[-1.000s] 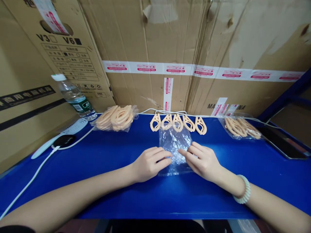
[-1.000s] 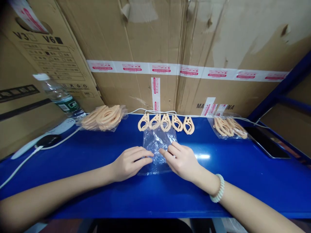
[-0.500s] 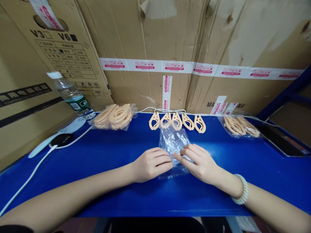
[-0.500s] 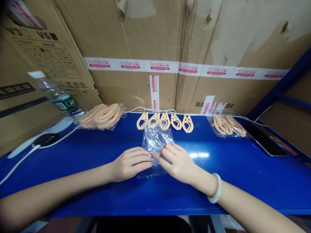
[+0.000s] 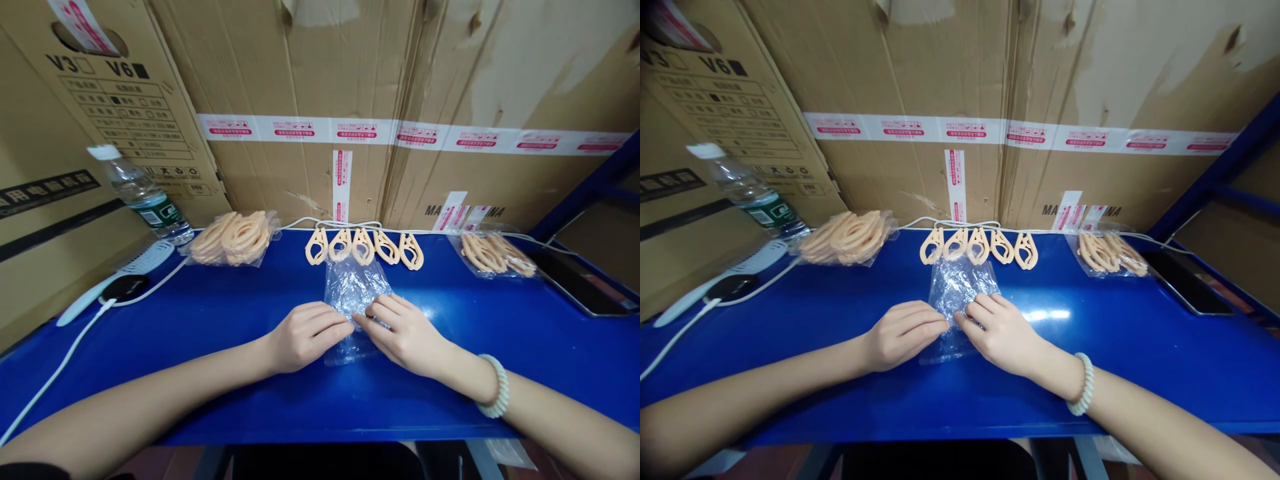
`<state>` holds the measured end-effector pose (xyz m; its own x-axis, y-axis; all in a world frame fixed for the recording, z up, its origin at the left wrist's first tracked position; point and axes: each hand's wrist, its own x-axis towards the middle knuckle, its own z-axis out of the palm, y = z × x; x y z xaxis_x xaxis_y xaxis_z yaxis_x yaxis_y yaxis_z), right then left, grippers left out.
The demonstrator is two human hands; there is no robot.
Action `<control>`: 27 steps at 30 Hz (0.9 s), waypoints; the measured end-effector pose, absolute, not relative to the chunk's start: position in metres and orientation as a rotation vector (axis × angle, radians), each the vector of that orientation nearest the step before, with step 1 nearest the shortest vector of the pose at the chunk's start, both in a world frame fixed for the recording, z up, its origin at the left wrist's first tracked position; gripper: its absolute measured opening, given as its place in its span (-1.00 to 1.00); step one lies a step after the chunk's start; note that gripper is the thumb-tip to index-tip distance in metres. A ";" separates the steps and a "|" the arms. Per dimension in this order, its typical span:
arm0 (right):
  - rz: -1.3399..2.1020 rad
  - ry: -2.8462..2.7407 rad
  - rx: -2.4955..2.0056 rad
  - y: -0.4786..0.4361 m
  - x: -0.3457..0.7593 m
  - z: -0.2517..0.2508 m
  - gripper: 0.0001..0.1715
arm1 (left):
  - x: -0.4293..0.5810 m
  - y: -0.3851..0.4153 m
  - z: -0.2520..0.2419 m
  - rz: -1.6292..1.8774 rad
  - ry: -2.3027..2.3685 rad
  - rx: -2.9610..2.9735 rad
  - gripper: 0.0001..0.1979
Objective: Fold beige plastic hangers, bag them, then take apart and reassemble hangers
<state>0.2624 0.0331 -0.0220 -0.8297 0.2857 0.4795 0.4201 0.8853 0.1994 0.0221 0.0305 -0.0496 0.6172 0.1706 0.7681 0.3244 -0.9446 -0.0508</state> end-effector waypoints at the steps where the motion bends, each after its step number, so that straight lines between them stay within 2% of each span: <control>1: -0.393 -2.604 -0.518 0.033 0.262 -0.022 -0.74 | 0.022 0.030 -0.050 -1.235 -0.414 -2.651 -0.86; 6: -0.426 -2.550 -0.529 0.032 0.260 -0.023 -0.78 | 0.024 0.029 -0.050 -1.251 -0.426 -2.653 -0.87; 13: -0.539 -2.528 -0.512 0.028 0.254 -0.026 -0.70 | 0.034 0.027 -0.053 -1.316 -0.465 -2.617 -0.89; 20: 0.046 -2.292 -0.696 0.051 0.282 0.001 -0.80 | 0.032 0.027 -0.052 -1.212 -0.416 -2.680 -0.86; 23: -0.128 -2.228 -0.905 0.095 0.315 0.011 -0.84 | 0.031 0.028 -0.052 -1.192 -0.407 -2.703 -0.80; 24: -0.178 -2.305 -0.957 0.112 0.325 0.012 -0.78 | 0.031 0.028 -0.053 -1.195 -0.400 -2.700 -0.80; 27: -0.241 -2.678 -1.166 0.160 0.347 0.007 -0.28 | 0.032 0.029 -0.055 -1.207 -0.384 -2.703 -0.79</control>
<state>0.3474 0.1604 0.0075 -0.6649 0.7016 0.2561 0.7361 0.6738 0.0650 0.0318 0.0289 -0.0550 0.6423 0.1688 0.7476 0.2947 -0.9548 -0.0377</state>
